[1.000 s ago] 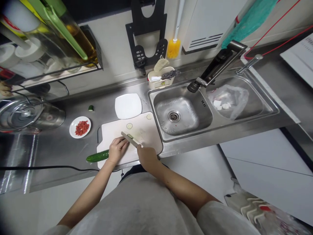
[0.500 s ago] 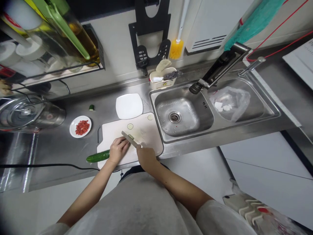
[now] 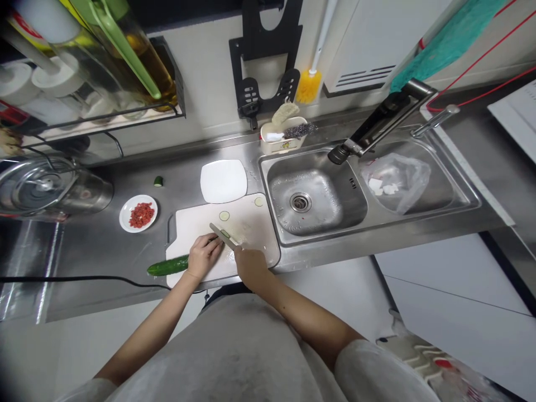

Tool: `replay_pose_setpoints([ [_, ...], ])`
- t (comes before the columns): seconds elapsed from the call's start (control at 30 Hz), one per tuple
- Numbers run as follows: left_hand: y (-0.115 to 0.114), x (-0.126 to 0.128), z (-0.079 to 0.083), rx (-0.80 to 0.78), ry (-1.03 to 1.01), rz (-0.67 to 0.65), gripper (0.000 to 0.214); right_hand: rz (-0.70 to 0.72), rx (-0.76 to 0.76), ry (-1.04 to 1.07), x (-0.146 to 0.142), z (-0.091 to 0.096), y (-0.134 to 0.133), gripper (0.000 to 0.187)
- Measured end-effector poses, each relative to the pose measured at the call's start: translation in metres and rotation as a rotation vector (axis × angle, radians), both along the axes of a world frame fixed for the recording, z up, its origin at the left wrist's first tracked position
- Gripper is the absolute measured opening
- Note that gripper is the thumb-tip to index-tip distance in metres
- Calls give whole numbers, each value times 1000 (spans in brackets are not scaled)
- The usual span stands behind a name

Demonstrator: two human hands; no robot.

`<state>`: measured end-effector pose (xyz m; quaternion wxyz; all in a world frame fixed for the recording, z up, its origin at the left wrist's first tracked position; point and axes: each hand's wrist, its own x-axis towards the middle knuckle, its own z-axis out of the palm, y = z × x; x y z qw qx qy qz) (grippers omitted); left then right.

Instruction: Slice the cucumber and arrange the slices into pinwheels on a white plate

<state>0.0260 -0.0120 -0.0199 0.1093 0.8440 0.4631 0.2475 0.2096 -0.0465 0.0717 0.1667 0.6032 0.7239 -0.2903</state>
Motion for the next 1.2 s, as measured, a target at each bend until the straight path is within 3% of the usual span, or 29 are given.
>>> replay_pose_setpoints([
  [1.2,-1,-1,-6,11,-14,-14,21,-33,-14,20,-4,-16,8,29],
])
